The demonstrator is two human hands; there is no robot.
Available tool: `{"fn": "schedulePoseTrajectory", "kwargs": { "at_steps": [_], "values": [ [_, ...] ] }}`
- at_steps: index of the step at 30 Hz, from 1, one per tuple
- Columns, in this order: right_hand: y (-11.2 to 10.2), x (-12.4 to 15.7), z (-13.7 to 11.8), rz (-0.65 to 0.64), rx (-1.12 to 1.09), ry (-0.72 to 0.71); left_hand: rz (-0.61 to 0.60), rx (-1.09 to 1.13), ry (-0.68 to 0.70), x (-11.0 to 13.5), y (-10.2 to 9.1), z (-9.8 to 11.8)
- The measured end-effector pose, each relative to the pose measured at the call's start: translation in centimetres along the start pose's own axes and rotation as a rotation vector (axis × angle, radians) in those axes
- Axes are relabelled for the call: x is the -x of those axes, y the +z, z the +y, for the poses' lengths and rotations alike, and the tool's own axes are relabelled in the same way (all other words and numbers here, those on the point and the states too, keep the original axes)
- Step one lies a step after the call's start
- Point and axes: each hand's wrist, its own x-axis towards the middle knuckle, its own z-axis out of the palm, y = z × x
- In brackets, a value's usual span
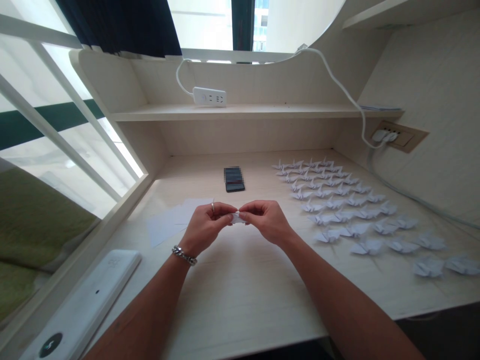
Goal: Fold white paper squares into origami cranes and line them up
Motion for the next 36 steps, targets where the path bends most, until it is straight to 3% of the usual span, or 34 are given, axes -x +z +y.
{"fn": "schedulePoseTrajectory", "kwargs": {
  "at_steps": [10,21,25,29,36],
  "values": [
    [0.2,0.3,0.5,0.044,0.105,-0.128,0.089,0.041,0.039,-0.2,0.5,-0.8],
    [0.6,-0.3,0.5,0.045,-0.15,-0.038,0.174,0.12,0.078,0.0,1.0,-0.5],
    [0.3,0.0,0.5,-0.018,0.053,-0.066,0.159,0.029,0.076,0.1,1.0,-0.6],
    [0.1,0.2,0.4,0.03,0.249,-0.125,0.121,0.039,0.065,0.0,0.7,-0.6],
    [0.3,0.4,0.2,0.044,0.336,-0.155,0.126,-0.008,0.098,-0.2,0.8,-0.9]
  ]
}}
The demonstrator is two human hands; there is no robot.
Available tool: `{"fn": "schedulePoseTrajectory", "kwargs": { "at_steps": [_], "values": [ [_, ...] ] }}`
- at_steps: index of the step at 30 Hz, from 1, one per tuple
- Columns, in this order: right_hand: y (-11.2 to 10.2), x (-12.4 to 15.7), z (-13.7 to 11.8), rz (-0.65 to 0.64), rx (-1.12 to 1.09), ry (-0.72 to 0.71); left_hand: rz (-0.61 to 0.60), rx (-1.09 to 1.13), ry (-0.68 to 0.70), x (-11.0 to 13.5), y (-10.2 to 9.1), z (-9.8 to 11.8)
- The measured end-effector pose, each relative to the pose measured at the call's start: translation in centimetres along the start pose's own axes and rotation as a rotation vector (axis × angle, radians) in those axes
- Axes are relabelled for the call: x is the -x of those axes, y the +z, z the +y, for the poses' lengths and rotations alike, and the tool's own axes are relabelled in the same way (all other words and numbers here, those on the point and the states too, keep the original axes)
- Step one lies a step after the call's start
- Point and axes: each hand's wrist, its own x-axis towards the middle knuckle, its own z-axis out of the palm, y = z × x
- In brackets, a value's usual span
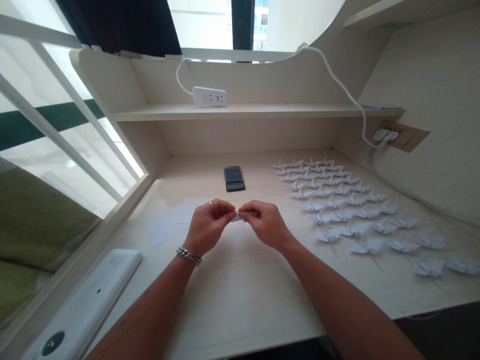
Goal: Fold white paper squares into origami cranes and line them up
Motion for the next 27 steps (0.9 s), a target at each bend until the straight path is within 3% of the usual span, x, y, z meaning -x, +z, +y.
{"fn": "schedulePoseTrajectory", "kwargs": {
  "at_steps": [8,15,27],
  "values": [
    [-0.6,0.1,-0.7,-0.124,0.229,-0.068,-0.035,-0.256,0.112,0.4,0.2,-0.3],
    [-1.0,-0.1,-0.5,-0.219,0.194,0.001,-0.075,-0.269,0.087,0.3,0.0,0.1],
    [-1.5,-0.3,-0.3,-0.201,0.175,0.074,-0.087,-0.196,0.045,0.0,-0.2,0.2]
  ]
}}
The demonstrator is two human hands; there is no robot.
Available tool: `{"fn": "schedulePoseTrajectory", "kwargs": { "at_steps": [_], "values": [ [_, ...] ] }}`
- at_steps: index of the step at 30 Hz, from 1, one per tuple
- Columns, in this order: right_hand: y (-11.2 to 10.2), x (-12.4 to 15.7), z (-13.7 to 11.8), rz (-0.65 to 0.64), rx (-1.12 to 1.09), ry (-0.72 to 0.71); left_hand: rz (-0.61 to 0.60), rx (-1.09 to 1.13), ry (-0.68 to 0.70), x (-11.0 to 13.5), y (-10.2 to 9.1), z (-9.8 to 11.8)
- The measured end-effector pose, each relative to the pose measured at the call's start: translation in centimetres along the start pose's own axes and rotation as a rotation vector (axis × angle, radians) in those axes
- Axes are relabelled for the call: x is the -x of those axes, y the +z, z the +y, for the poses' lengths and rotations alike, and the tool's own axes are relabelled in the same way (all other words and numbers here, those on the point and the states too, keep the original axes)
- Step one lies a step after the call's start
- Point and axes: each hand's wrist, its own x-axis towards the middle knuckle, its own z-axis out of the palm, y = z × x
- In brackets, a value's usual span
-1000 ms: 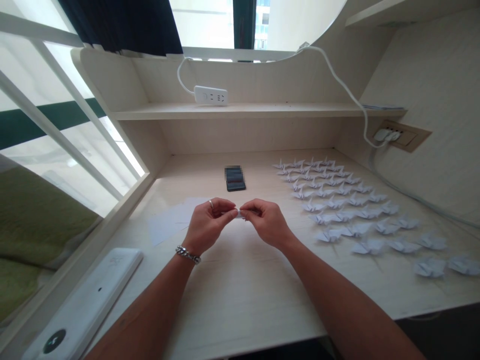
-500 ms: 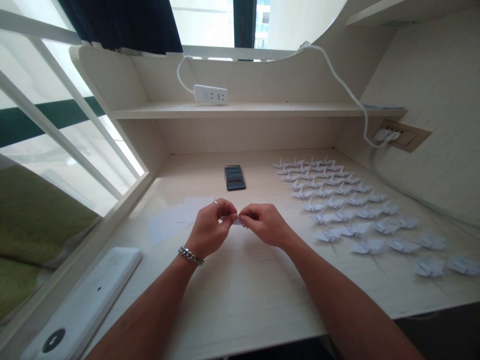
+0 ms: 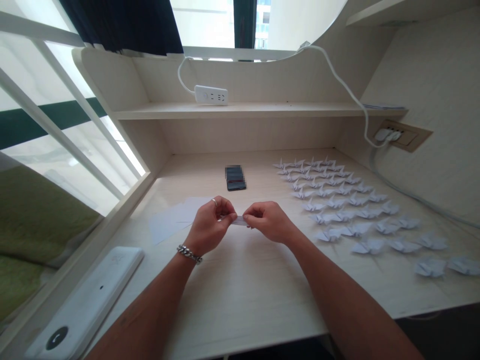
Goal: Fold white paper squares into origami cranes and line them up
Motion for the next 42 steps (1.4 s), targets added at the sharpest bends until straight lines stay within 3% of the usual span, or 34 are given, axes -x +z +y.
{"fn": "schedulePoseTrajectory", "kwargs": {
  "at_steps": [12,18,25,30,35,39,42],
  "values": [
    [-0.6,-0.2,1.1,-0.045,-0.059,0.016,0.008,0.11,-0.053,0.0,0.0,0.3],
    [-0.4,-0.3,1.0,0.021,-0.092,0.028,0.025,0.129,-0.055,-0.2,-0.4,-0.3],
    [0.6,0.0,0.1,-0.02,-0.027,-0.054,-0.082,0.082,-0.05,0.0,-0.2,0.0],
    [0.1,-0.1,0.4,-0.055,-0.085,-0.031,-0.132,0.206,-0.085,-0.1,-0.2,0.2],
    [-0.4,-0.3,0.6,-0.042,-0.239,0.052,-0.046,0.286,-0.127,-0.5,-1.2,0.2],
    [-0.3,-0.6,0.6,0.097,-0.45,0.112,0.126,0.33,-0.154,-0.6,-1.6,0.3],
    [0.4,-0.8,0.6,0.173,-0.534,0.145,0.095,0.348,-0.187,-0.5,-0.9,0.4]
  ]
}}
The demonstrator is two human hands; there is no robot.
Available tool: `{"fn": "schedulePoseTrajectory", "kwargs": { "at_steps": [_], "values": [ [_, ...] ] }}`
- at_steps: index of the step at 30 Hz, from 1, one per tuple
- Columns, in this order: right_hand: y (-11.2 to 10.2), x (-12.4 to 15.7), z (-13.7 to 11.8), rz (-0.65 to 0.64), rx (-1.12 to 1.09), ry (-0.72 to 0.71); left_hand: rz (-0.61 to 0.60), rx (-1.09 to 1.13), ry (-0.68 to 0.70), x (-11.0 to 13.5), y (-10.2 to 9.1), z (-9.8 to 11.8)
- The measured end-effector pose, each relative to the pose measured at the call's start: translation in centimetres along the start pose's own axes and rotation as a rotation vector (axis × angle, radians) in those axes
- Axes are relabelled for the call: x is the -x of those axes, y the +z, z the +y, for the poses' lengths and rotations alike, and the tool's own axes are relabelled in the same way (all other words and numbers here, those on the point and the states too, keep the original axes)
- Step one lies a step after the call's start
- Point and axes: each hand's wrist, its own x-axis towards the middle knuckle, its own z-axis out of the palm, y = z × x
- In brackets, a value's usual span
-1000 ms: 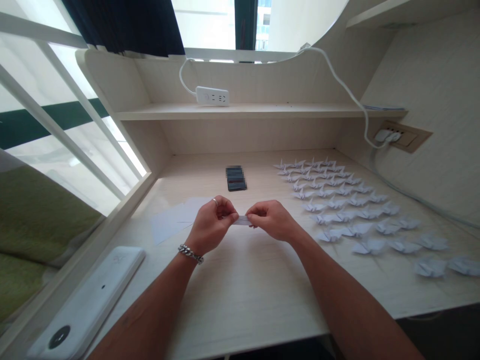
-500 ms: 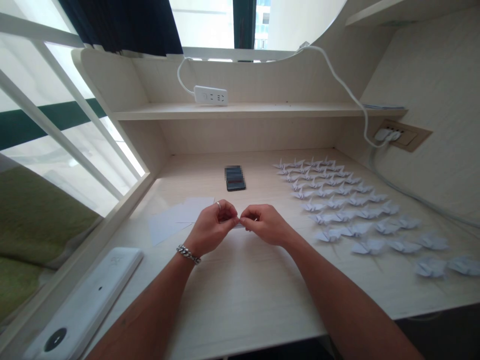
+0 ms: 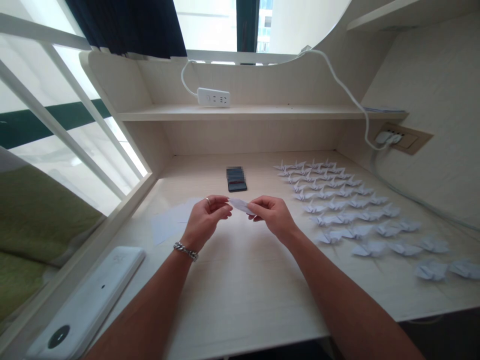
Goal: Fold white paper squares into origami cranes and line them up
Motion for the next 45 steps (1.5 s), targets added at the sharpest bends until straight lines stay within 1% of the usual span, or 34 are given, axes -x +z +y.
{"fn": "schedulePoseTrajectory", "kwargs": {
  "at_steps": [2,4,6,9,10,14,16,22,25,28,31,33,37,40,45],
  "values": [
    [0.4,0.0,0.2,0.012,-0.009,-0.001,-0.078,-0.062,0.004,0.1,0.6,-0.3],
    [0.6,0.1,0.5,0.004,0.011,-0.005,-0.099,-0.146,0.029,0.2,0.9,-0.6],
    [0.7,0.1,0.6,-0.032,0.058,-0.014,-0.079,-0.176,0.044,0.1,0.9,-0.9],
    [0.8,0.3,0.7,-0.085,0.159,-0.057,-0.046,-0.108,0.039,-0.1,0.7,-1.3],
    [0.8,0.3,0.6,-0.085,0.182,-0.079,-0.036,-0.091,0.041,-0.1,0.7,-1.4],
    [1.0,0.4,0.6,0.021,0.187,-0.17,-0.023,-0.141,0.074,0.0,0.8,-1.5],
    [1.1,0.4,0.7,0.059,0.192,-0.194,-0.022,-0.182,0.086,0.2,1.0,-1.4],
    [1.0,0.4,0.7,0.082,0.246,-0.194,-0.005,-0.31,0.132,0.6,1.4,-0.9],
    [1.0,0.3,0.7,0.088,0.253,-0.182,0.0,-0.359,0.134,0.6,1.5,-0.8],
    [1.0,0.3,0.9,0.059,0.228,-0.161,-0.023,-0.371,0.132,0.7,1.6,-0.7],
    [1.1,0.3,1.2,0.019,0.184,-0.149,-0.032,-0.398,0.158,0.7,1.6,-0.7],
    [1.2,0.3,1.3,0.026,0.169,-0.15,-0.016,-0.389,0.175,0.7,1.6,-0.8],
    [1.3,0.4,1.2,0.051,0.16,-0.159,0.057,-0.276,0.204,0.7,1.5,-1.1],
    [1.5,0.4,1.0,0.057,0.165,-0.17,0.09,-0.292,0.207,0.7,1.5,-1.2],
    [1.6,0.5,1.0,0.075,0.192,-0.185,0.102,-0.315,0.191,0.8,1.5,-1.0]
  ]
}}
